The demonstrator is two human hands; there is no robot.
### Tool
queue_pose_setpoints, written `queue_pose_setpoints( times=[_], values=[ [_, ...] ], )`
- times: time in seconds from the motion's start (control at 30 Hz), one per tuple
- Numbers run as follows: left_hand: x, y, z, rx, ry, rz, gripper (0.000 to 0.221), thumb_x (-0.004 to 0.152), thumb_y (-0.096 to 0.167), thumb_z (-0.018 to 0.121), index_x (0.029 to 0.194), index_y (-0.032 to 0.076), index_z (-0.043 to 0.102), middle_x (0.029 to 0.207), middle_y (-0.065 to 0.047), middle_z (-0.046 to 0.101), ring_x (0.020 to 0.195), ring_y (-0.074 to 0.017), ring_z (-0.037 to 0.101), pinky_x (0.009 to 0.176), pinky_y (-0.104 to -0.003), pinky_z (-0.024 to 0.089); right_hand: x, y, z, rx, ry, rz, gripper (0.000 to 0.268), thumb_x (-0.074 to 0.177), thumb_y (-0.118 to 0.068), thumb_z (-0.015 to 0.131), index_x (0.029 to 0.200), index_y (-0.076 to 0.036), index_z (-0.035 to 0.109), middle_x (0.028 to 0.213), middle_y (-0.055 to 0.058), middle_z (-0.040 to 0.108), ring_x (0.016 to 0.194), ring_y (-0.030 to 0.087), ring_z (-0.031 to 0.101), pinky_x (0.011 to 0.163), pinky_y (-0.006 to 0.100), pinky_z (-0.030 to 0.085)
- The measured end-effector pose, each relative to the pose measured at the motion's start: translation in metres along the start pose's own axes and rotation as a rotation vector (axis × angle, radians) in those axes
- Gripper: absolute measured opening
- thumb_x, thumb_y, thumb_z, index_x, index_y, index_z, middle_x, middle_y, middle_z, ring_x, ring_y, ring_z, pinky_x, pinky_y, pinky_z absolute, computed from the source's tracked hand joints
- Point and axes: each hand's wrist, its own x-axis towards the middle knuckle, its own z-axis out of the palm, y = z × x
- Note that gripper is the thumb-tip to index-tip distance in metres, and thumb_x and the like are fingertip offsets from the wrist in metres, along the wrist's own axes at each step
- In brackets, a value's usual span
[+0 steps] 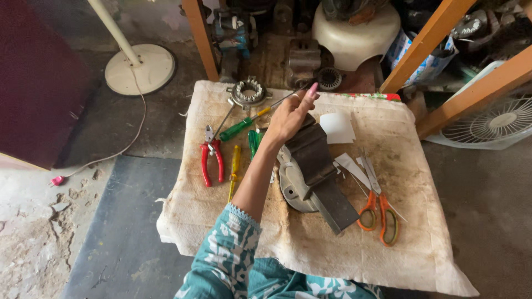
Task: The person cuts a small piece of white paper with scissors and then places it into the slots of a copper-wound electrical component held in a bench vise. The person adjusts the paper and the component repeatedly.
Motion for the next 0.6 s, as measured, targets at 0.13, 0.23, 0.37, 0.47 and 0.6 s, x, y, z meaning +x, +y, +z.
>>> queue_pose_setpoints(
  times=[0.13,0.23,0.37,0.47,0.6],
  values=[
    [0.002,-0.015,-0.013,-0.445,-0.010,-0.079,0.071,0.103,0.061,0.036,0.131,0.004,0.067,0.121,-0.011,0.075,0.122,-0.0201,0.063,0.101,-0.038,0.047,-0.012,-0.120,-0.039,0.143,-0.138,-0.438,0.054,0.077,0.007,0.076,0.130,0.002,0.065,0.110,0.016,0.078,0.099,0.025,0.075,0.090,0.038,0.060],
    [-0.007,-0.012,-0.014,-0.588,0.068,0.005,0.065,0.108,0.055,0.041,0.126,0.000,0.069,0.120,-0.015,0.074,0.119,-0.0226,0.067,0.103,-0.039,0.053,-0.014,-0.227,-0.030,0.294,-0.237,-0.757,0.056,0.076,0.007,0.076,0.130,0.002,0.065,0.110,0.016,0.078,0.100,0.025,0.076,0.091,0.038,0.060],
    [-0.036,0.005,-0.011,-0.624,0.191,0.076,0.059,0.106,0.050,0.047,0.127,-0.002,0.067,0.118,-0.014,0.072,0.113,-0.0205,0.068,0.094,-0.038,0.056,0.015,-0.352,0.045,0.468,-0.250,-0.796,0.044,0.081,0.008,0.075,0.123,0.002,0.065,0.102,0.012,0.072,0.082,0.018,0.069,0.068,0.032,0.056],
    [-0.056,0.018,-0.018,-0.668,0.279,0.121,0.056,0.108,0.047,0.048,0.130,-0.002,0.066,0.114,-0.012,0.070,0.107,-0.0195,0.067,0.091,-0.037,0.057,0.030,-0.417,0.100,0.624,-0.265,-0.780,0.043,0.073,0.002,0.079,0.113,-0.005,0.063,0.099,0.007,0.075,0.073,0.017,0.073,0.047,0.032,0.058],
    [-0.068,0.028,-0.033,-0.715,0.285,0.122,0.053,0.108,0.044,0.049,0.135,-0.001,0.061,0.115,-0.010,0.069,0.104,-0.0179,0.066,0.091,-0.035,0.053,0.019,-0.457,0.139,0.697,-0.281,-0.743,0.043,0.073,0.000,0.083,0.111,-0.007,0.065,0.094,0.007,0.075,0.072,0.017,0.073,0.046,0.033,0.056]
  ],
)
